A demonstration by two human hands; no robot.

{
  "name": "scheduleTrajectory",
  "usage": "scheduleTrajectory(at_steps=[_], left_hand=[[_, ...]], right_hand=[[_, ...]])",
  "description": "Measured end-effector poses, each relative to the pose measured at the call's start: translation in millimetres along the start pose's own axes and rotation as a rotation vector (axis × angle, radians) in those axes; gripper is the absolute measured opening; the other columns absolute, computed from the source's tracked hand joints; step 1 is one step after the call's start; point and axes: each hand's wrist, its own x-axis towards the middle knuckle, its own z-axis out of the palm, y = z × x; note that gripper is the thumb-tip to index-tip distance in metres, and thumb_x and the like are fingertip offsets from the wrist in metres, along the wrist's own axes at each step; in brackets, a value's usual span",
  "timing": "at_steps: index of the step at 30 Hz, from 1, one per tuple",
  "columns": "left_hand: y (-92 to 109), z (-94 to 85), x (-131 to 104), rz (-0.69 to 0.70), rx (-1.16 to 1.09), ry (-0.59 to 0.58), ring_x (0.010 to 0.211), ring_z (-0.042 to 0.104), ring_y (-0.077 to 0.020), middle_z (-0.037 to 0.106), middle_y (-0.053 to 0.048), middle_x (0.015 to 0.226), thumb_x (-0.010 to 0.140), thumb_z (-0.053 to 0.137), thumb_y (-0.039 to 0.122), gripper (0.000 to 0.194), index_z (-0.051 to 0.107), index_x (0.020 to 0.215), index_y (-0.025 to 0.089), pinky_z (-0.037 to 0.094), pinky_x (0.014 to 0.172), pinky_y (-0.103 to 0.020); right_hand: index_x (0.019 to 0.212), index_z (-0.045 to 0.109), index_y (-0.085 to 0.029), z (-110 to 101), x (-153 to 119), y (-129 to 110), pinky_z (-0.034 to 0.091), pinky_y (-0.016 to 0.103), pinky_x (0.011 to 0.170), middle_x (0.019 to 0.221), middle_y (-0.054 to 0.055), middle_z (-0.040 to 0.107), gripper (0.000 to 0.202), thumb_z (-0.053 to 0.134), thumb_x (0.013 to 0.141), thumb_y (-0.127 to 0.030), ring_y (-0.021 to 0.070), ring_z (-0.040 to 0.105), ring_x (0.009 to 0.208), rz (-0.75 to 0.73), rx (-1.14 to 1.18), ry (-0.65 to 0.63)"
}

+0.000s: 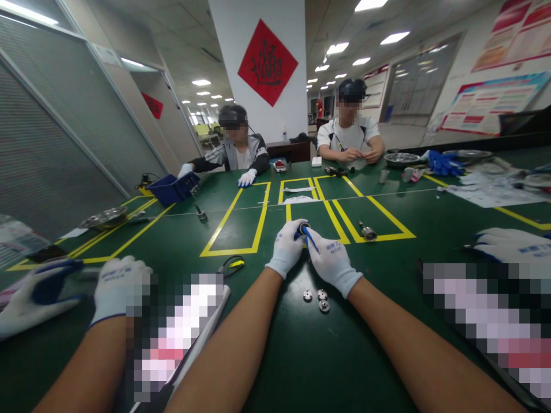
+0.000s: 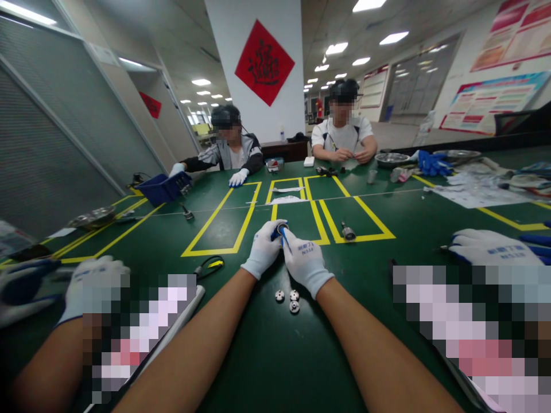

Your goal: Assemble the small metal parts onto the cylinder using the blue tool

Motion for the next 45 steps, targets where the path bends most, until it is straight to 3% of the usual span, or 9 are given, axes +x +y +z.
scheduleTrajectory(at_steps=[22,28,36,39,45], left_hand=[[5.5,0.2,-0.1,-0.002,0.024,-0.1,0.109,0.065,-0.021,0.071,-0.006,0.116,0.084,0.056,0.007,0.037,0.064,0.118,0.021,0.051,0.103,-0.036],[7.3,-0.3,-0.2,0.026,0.063,-0.044,0.112,0.063,-0.0206,0.065,-0.008,0.121,0.084,0.057,0.008,0.037,0.065,0.118,0.021,0.052,0.103,-0.035],[5.8,1.4,-0.3,0.025,0.031,-0.064,0.113,0.063,-0.0204,0.068,-0.007,0.12,0.084,0.057,0.007,0.039,0.064,0.12,0.022,0.05,0.106,-0.036],[5.4,0.6,-0.1,0.05,0.064,-0.049,0.111,0.063,-0.0201,0.063,-0.007,0.118,0.086,0.059,0.012,0.034,0.066,0.117,0.022,0.052,0.101,-0.034],[-1.4,0.7,1.2,0.017,0.042,-0.019,0.109,0.063,-0.0206,0.066,-0.007,0.114,0.085,0.06,0.013,0.035,0.066,0.12,0.021,0.051,0.103,-0.035]], right_hand=[[0.146,0.055,-0.021,-6.2,0.4,1.2,0.052,0.03,0.091,0.118,0.009,0.076,0.046,0.037,0.105,-0.032,0.0221,0.074,0.101,0.009,0.001,-0.009],[0.145,0.056,-0.021,-7.1,0.2,1.2,0.052,0.03,0.091,0.115,0.009,0.077,0.045,0.039,0.105,-0.032,0.0221,0.074,0.101,0.012,0.019,0.019],[0.141,0.059,-0.022,-7.3,0.1,1.7,0.052,0.03,0.09,0.112,0.009,0.078,0.044,0.039,0.104,-0.032,0.0219,0.074,0.098,0.012,0.025,0.031],[0.137,0.063,-0.022,-5.1,-0.4,3.9,0.051,0.029,0.088,0.112,0.008,0.077,0.041,0.039,0.104,-0.032,0.0214,0.073,0.096,-0.005,0.056,0.07],[0.128,0.066,-0.017,0.3,3.5,11.8,0.049,0.032,0.091,0.114,0.011,0.073,0.043,0.05,0.099,-0.044,0.0237,0.068,0.102,0.008,0.121,0.291]])
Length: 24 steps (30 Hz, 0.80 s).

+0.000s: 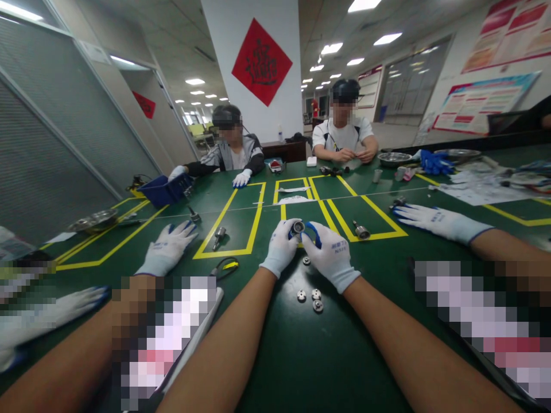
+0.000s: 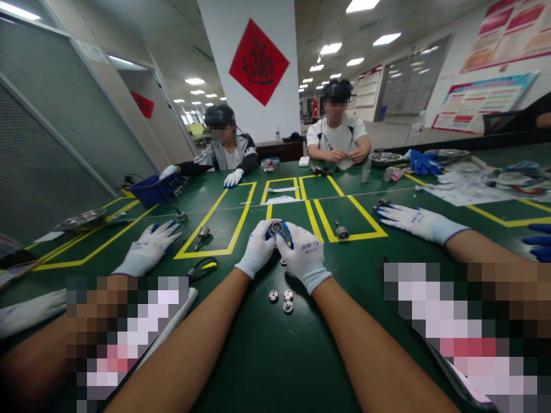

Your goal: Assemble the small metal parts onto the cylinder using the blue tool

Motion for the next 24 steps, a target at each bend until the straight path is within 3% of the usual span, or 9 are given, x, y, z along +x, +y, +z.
scheduleTrajectory(at_steps=[4,11,15,19,24], left_hand=[[1.3,2.4,-0.6,0.032,0.015,-0.096,0.11,0.063,-0.0202,0.067,-0.006,0.117,0.082,0.057,0.007,0.044,0.066,0.122,0.022,0.052,0.101,-0.034],[4.3,6.4,-1.1,0.051,0.027,-0.141,0.116,0.063,-0.0219,0.068,-0.008,0.122,0.083,0.06,0.01,0.044,0.065,0.126,0.022,0.05,0.106,-0.037],[3.1,6.0,-0.5,-0.032,0.071,-0.109,0.118,0.062,-0.024,0.063,-0.01,0.128,0.082,0.064,0.014,0.064,0.05,0.145,0.023,0.05,0.107,-0.04],[6.2,1.9,-0.1,-0.179,0.159,0.01,0.123,0.06,-0.0267,0.052,-0.014,0.136,0.089,0.054,0.014,0.073,0.032,0.157,0.026,0.048,0.108,-0.043],[8.9,-2.1,-0.1,-0.291,0.21,0.026,0.12,0.062,-0.0306,0.034,-0.018,0.148,0.089,0.058,0.02,0.064,0.042,0.151,0.027,0.048,0.107,-0.046]], right_hand=[[0.132,0.062,-0.015,5.3,3.1,7.0,0.049,0.035,0.089,0.113,0.013,0.068,0.053,0.062,0.091,-0.048,0.0271,0.064,0.104,0.032,-0.06,-0.034],[0.122,0.066,-0.018,6.0,4.1,9.5,0.048,0.032,0.089,0.109,0.01,0.068,0.037,0.058,0.093,-0.039,0.0248,0.063,0.102,0.044,-0.061,-0.07],[0.121,0.065,-0.017,7.9,5.9,14.1,0.048,0.034,0.091,0.114,0.012,0.067,0.036,0.06,0.09,-0.036,0.0256,0.062,0.105,0.082,-0.069,-0.033],[0.117,0.065,-0.016,9.9,7.2,18.2,0.048,0.035,0.093,0.111,0.012,0.067,0.033,0.062,0.088,-0.033,0.0262,0.061,0.105,0.115,-0.077,-0.01],[0.116,0.064,-0.016,8.2,7.3,15.0,0.048,0.033,0.091,0.113,0.012,0.067,0.032,0.062,0.088,-0.032,0.0255,0.062,0.104,0.105,-0.101,-0.053]])
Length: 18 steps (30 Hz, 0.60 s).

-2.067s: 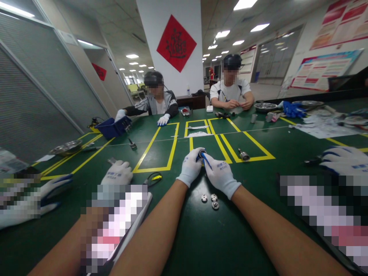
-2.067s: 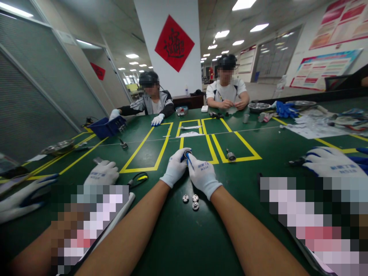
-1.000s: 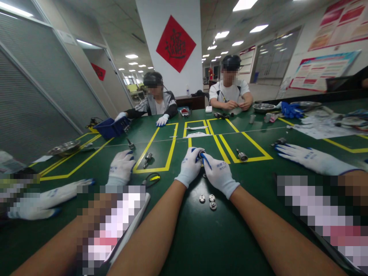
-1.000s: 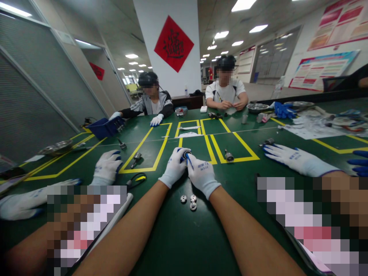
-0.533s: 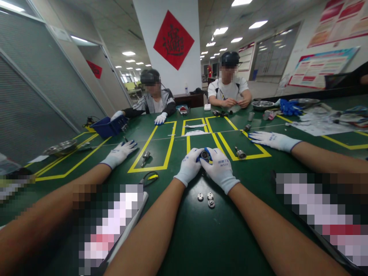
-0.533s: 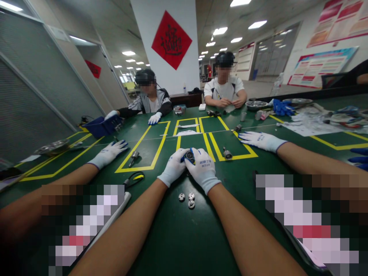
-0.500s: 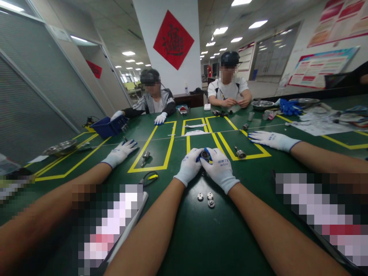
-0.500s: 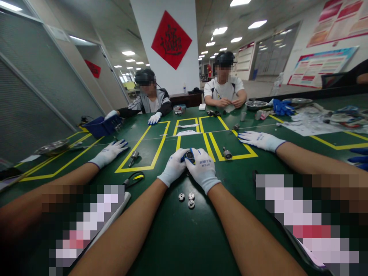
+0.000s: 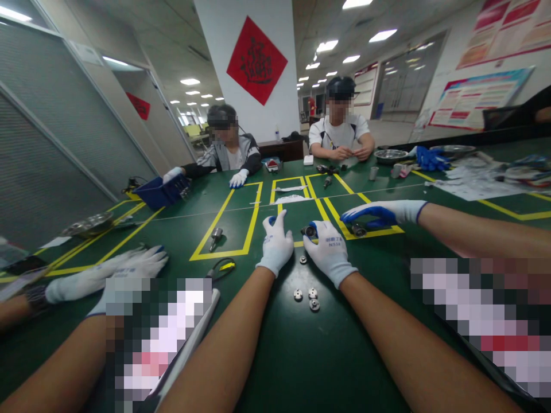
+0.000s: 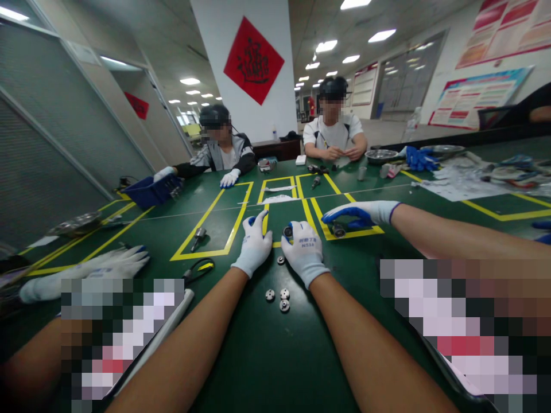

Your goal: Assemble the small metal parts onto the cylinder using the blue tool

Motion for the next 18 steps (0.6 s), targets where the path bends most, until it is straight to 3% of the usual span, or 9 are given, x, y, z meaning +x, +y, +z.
scheduleTrajectory(at_steps=[6,9,13,18], left_hand=[[2.2,5.6,5.2,-0.144,0.06,0.034,0.116,0.064,-0.0308,0.047,-0.02,0.133,0.088,0.062,0.03,0.035,0.055,0.12,0.016,0.05,0.102,-0.045],[6.4,-1.6,18.7,-0.234,0.139,-0.02,0.119,0.063,-0.0361,0.053,-0.024,0.127,0.088,0.061,0.033,0.037,0.053,0.119,0.014,0.05,0.1,-0.048],[-3.1,-38.1,52.8,-0.302,0.327,-0.03,0.119,0.063,-0.0407,0.049,-0.03,0.135,0.088,0.06,0.034,0.047,0.05,0.127,0.011,0.05,0.098,-0.051],[-57.7,-97.3,88.9,-0.492,0.564,-0.073,0.121,0.061,-0.0432,0.041,-0.03,0.146,0.079,0.067,0.036,0.064,0.049,0.135,0.008,0.052,0.097,-0.052]], right_hand=[[0.111,0.065,-0.017,-0.1,-1.1,-0.8,0.047,0.033,0.089,0.11,0.011,0.067,0.028,0.062,0.088,-0.032,0.0252,0.062,0.103,-0.006,-0.018,0.004],[0.111,0.065,-0.017,0.4,-1.8,0.6,0.047,0.033,0.088,0.109,0.011,0.067,0.028,0.062,0.088,-0.034,0.0253,0.062,0.101,-0.001,-0.016,0.015],[0.112,0.064,-0.016,1.2,-0.2,2.1,0.047,0.033,0.087,0.109,0.011,0.067,0.031,0.062,0.089,-0.036,0.0253,0.062,0.101,0.018,-0.009,0.005],[0.115,0.063,-0.017,2.7,3.8,3.0,0.046,0.033,0.084,0.112,0.012,0.066,0.033,0.062,0.088,-0.036,0.0249,0.062,0.099,0.056,-0.047,-0.045]])
